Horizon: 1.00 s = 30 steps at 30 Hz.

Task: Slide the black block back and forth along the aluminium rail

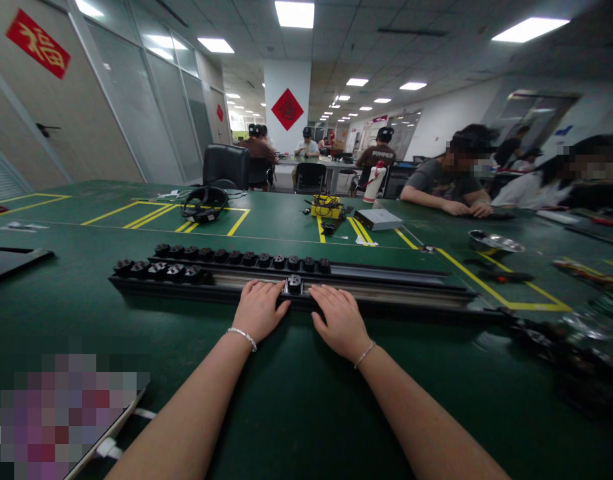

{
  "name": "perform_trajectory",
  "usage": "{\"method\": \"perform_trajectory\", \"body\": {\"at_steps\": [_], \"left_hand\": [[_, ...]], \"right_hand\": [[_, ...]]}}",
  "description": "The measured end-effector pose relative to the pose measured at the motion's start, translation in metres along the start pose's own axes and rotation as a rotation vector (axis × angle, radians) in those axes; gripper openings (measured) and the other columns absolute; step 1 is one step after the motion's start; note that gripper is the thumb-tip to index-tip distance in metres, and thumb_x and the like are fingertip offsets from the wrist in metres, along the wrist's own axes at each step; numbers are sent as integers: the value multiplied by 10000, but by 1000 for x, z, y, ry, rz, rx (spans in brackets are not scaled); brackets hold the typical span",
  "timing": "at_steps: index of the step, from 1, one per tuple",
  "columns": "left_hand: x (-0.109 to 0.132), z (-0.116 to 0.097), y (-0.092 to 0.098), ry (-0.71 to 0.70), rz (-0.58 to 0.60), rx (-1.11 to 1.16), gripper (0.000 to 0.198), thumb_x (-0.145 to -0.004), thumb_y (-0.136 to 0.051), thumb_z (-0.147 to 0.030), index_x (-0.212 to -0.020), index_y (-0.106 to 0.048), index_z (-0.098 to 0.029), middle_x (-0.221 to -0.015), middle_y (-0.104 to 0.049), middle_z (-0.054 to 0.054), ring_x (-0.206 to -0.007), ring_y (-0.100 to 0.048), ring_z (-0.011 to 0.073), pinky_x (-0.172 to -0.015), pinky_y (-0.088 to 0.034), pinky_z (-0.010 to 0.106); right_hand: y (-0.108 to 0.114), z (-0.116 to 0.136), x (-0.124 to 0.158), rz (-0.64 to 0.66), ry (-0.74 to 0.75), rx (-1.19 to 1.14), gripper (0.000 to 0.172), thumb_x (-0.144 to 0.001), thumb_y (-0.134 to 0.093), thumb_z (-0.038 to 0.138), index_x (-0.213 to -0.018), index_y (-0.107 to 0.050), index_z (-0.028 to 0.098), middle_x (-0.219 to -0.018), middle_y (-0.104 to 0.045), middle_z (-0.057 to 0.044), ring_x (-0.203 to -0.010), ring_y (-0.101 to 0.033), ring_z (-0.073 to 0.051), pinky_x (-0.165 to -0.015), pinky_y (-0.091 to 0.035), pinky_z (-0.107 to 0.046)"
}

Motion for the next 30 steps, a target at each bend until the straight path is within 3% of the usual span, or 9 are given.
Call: {"method": "perform_trajectory", "body": {"at_steps": [30], "left_hand": [[-2,-1,2,1,16,5,412,-805,-427,-404,-1192,-494,-281,-903,-641,20,-883,-532,189,-902,-293,368]], "right_hand": [[1,-1,-1,29,1,-13,447,-787,-432,271,-1231,-439,230,-1274,-491,-37,-1149,-419,-166,-979,-231,-365]]}}
Point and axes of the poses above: each hand's wrist, its own x-axis away from the middle knuckle, its own y-axis out of the back of the hand, z = x × y, the point moved 1 cm from there along -x, towards the middle knuckle
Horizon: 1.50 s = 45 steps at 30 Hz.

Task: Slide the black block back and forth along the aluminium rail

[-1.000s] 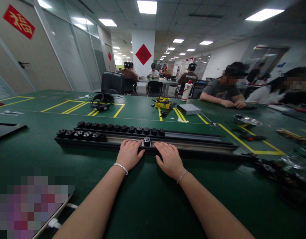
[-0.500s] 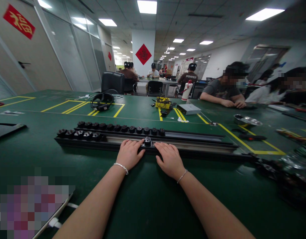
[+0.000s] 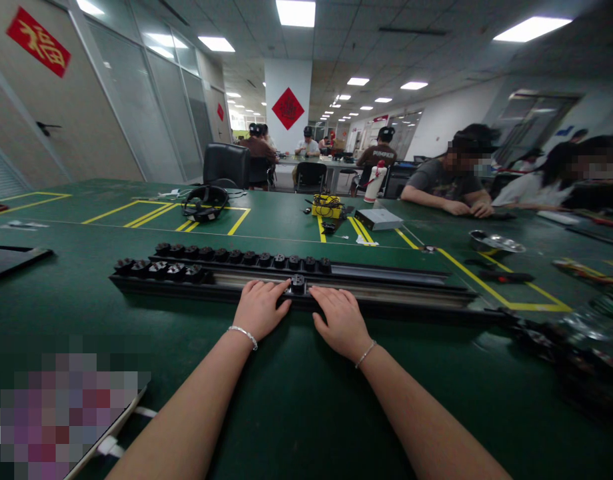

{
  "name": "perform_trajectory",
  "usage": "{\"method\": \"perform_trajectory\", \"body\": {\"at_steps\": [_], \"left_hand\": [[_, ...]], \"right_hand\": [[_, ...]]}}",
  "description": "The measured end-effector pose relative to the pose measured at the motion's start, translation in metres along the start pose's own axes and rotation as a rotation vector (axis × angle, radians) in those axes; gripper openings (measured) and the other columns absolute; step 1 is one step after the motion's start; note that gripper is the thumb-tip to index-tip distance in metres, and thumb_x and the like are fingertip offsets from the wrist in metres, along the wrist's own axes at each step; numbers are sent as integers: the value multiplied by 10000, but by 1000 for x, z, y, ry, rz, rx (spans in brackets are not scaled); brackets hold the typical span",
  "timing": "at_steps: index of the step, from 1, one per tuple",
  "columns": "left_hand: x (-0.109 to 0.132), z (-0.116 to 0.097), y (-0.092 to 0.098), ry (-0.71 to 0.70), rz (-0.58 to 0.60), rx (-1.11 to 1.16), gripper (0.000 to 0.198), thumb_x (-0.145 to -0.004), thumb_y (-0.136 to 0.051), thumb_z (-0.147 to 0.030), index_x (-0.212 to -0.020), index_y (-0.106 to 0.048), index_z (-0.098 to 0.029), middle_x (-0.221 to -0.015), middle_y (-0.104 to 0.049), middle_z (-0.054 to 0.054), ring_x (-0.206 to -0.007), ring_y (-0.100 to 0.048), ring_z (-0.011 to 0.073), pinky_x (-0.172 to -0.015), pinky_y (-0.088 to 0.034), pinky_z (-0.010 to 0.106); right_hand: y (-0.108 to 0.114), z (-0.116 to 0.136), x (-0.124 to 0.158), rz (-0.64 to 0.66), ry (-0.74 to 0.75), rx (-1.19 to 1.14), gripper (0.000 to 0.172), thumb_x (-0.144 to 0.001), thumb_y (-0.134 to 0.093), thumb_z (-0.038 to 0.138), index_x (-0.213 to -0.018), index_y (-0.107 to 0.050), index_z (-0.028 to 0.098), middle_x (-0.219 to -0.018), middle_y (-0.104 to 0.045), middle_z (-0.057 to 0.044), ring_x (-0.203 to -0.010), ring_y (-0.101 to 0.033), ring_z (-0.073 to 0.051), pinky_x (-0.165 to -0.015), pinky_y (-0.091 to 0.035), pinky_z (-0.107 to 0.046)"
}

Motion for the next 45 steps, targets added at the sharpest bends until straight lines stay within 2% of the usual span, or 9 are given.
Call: {"method": "perform_trajectory", "body": {"at_steps": [6,11,24,45], "left_hand": [[-1,1,0,0,9,4,415,-806,-420,-411,-1198,-489,-296,-886,-638,24,-870,-529,189,-887,-296,367],[0,1,0,-7,6,-3,416,-806,-420,-414,-1201,-485,-301,-882,-635,20,-864,-530,190,-883,-298,370],[-2,-3,6,10,76,-24,427,-805,-416,-413,-1221,-458,-325,-917,-624,24,-884,-518,195,-883,-292,368],[-1,-4,5,20,76,-34,434,-805,-410,-423,-1229,-445,-340,-893,-611,22,-864,-508,197,-855,-297,364]], "right_hand": [[1,1,0,18,1,9,465,-784,-432,276,-1246,-430,230,-1279,-484,-60,-1149,-418,-190,-977,-226,-389],[3,1,-1,30,0,22,468,-783,-439,277,-1250,-422,244,-1284,-480,-42,-1150,-415,-177,-971,-235,-374],[5,3,0,38,-3,20,486,-769,-449,247,-1254,-420,248,-1294,-471,-43,-1151,-411,-183,-967,-236,-378],[6,4,-1,33,0,44,484,-767,-448,239,-1251,-421,232,-1286,-478,-52,-1141,-422,-190,-964,-244,-378]]}}
Point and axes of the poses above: each hand's wrist, its own x-axis away from the middle knuckle, its own y-axis out of the back of the hand, z = x × y, the point moved 1 cm from there along -x, towards the middle knuckle
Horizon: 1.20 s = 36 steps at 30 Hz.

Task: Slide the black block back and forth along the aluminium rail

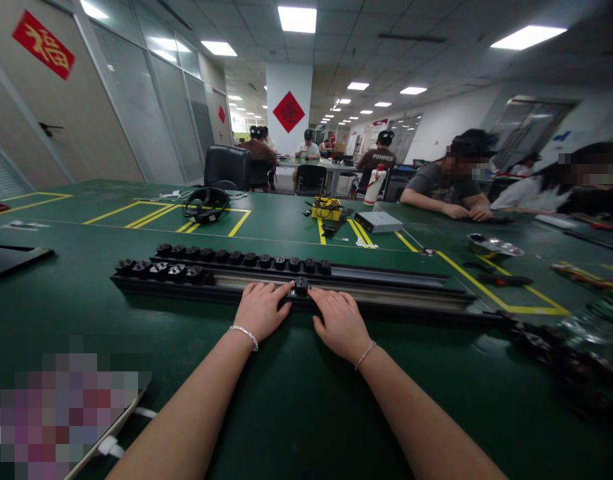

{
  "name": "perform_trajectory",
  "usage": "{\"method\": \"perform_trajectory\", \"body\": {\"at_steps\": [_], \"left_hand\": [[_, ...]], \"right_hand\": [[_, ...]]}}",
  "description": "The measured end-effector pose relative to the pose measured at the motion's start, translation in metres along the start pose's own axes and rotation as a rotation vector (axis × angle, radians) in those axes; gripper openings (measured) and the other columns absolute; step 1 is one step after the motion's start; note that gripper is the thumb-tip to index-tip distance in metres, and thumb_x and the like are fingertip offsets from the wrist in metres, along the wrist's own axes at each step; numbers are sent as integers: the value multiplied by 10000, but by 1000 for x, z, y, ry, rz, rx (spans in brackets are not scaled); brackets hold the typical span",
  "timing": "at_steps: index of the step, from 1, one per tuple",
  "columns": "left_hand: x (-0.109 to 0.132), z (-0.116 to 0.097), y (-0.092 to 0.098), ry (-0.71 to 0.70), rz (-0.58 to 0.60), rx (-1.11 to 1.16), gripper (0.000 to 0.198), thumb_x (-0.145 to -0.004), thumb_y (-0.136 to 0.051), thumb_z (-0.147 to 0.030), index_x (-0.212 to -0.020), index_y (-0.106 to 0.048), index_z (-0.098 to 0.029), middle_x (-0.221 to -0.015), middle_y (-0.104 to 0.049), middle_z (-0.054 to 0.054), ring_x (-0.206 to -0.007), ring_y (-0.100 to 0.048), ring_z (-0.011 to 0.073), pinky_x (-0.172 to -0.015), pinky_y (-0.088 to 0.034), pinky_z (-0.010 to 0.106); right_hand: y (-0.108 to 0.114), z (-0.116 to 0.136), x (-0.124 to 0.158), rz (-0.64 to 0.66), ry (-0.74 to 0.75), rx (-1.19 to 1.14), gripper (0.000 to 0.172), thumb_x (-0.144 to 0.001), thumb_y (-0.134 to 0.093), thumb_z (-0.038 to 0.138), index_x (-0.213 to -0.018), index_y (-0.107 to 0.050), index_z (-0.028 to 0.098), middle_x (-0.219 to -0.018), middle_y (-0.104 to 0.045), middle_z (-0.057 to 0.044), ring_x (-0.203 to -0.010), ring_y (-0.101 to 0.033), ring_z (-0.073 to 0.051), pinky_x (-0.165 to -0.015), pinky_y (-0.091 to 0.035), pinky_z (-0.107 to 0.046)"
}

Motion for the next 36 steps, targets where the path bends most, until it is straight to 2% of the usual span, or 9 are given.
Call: {"method": "perform_trajectory", "body": {"at_steps": [31,36], "left_hand": [[0,-3,2,20,4,-24,439,-798,-414,-415,-1233,-438,-360,-895,-614,23,-871,-509,203,-844,-298,366],[1,-4,2,19,-16,-11,462,-791,-430,-404,-1247,-418,-332,-903,-620,25,-878,-515,209,-861,-296,377]], "right_hand": [[-4,-2,-1,-11,-14,-45,451,-780,-419,215,-1231,-438,221,-1268,-495,-57,-1134,-433,-183,-978,-228,-385],[-3,-2,-1,-20,-13,-47,448,-778,-416,205,-1225,-442,222,-1265,-500,-47,-1130,-433,-174,-979,-225,-378]]}}
Point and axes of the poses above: each hand's wrist, its own x-axis away from the middle knuckle, its own y-axis out of the back of the hand, z = x × y, the point moved 1 cm from there along -x, towards the middle knuckle
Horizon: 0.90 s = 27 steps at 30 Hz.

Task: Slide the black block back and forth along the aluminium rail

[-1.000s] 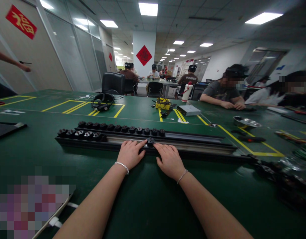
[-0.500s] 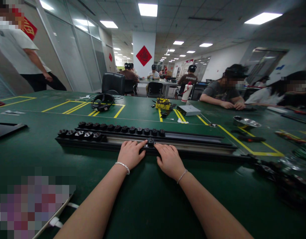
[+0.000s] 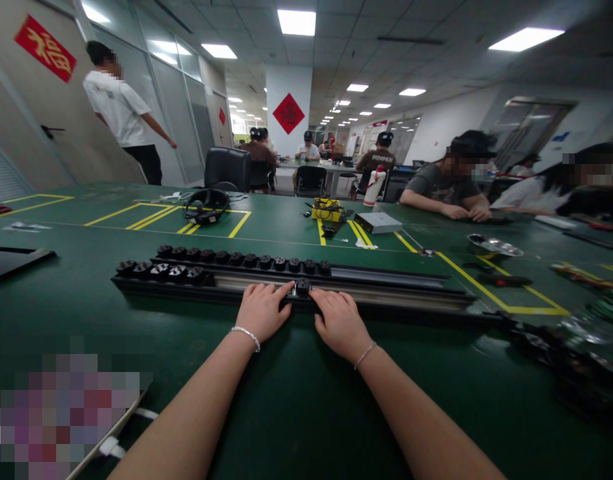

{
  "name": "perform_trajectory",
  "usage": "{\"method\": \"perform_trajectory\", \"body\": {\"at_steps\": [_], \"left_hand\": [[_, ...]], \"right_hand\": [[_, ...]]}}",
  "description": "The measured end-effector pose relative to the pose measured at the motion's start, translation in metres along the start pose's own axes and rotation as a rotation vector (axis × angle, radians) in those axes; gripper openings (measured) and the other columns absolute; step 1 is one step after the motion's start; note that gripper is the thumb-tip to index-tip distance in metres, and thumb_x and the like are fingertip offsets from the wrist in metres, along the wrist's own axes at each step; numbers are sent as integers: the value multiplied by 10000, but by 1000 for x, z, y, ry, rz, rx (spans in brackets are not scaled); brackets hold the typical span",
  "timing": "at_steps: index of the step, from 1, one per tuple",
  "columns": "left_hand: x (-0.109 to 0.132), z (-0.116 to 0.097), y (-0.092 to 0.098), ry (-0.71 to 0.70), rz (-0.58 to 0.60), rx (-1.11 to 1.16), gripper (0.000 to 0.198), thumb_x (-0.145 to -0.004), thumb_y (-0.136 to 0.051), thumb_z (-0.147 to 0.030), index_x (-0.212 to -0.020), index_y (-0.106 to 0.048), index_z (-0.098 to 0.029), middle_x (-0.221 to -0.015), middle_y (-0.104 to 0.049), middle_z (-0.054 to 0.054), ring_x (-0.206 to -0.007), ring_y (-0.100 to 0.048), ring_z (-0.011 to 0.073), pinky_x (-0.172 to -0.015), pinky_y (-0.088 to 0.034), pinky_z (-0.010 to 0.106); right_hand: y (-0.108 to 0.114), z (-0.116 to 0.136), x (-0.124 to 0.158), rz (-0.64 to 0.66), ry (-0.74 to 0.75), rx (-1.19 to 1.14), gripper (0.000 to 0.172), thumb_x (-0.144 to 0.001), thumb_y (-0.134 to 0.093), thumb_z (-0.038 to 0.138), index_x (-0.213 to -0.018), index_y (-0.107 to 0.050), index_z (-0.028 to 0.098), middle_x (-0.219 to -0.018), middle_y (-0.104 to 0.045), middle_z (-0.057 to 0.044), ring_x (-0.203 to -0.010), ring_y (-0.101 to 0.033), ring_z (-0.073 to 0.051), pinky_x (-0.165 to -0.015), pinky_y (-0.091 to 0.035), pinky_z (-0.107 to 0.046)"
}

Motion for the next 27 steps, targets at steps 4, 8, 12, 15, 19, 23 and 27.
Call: {"method": "perform_trajectory", "body": {"at_steps": [4,8,12,15,19,23,27], "left_hand": [[1,0,-1,-5,-28,41,426,-780,-454,-380,-1201,-452,-317,-930,-626,21,-920,-516,209,-926,-252,399],[1,1,-1,-11,-17,52,374,-782,-448,-378,-1150,-488,-327,-938,-624,14,-937,-515,205,-958,-225,414],[0,1,0,-10,3,60,368,-789,-436,-377,-1151,-489,-341,-939,-624,7,-943,-517,198,-966,-226,412],[0,1,-1,-15,-6,54,368,-789,-437,-377,-1151,-492,-343,-929,-624,7,-932,-522,198,-965,-233,416],[0,2,-2,-20,-11,53,370,-792,-431,-377,-1156,-490,-346,-921,-623,7,-927,-526,196,-970,-233,424],[1,2,-1,-18,-24,36,371,-786,-439,-387,-1152,-488,-346,-917,-620,4,-927,-526,207,-993,-199,478],[3,-5,-1,-42,-51,40,398,-759,-483,-365,-1152,-484,-302,-995,-610,16,-978,-513,215,-1041,-98,512]], "right_hand": [[1,1,0,-3,1,5,435,-781,-406,196,-1213,-451,220,-1266,-498,-51,-1128,-436,-174,-973,-230,-372],[0,0,0,0,7,36,434,-781,-412,204,-1213,-447,218,-1262,-501,-54,-1120,-443,-176,-966,-239,-368],[-1,-1,0,-14,16,29,437,-774,-421,199,-1210,-447,210,-1257,-504,-57,-1122,-440,-175,-969,-236,-362],[-1,-1,0,-19,20,33,441,-774,-419,199,-1213,-444,205,-1252,-507,-68,-1122,-440,-180,-966,-240,-366],[-1,-1,0,-17,14,36,443,-775,-419,203,-1218,-441,209,-1249,-509,-68,-1117,-444,-185,-958,-250,-367],[0,-1,0,-24,15,2,443,-768,-428,195,-1211,-450,209,-1243,-515,-70,-1111,-448,-186,-960,-248,-371],[0,-1,-1,-33,10,-9,439,-762,-434,190,-1199,-460,214,-1231,-525,-71,-1101,-455,-184,-957,-250,-375]]}}
Point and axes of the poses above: each hand's wrist, its own x-axis away from the middle knuckle, its own y-axis out of the back of the hand, z = x × y, the point moved 1 cm from there along -x, towards the middle knuckle
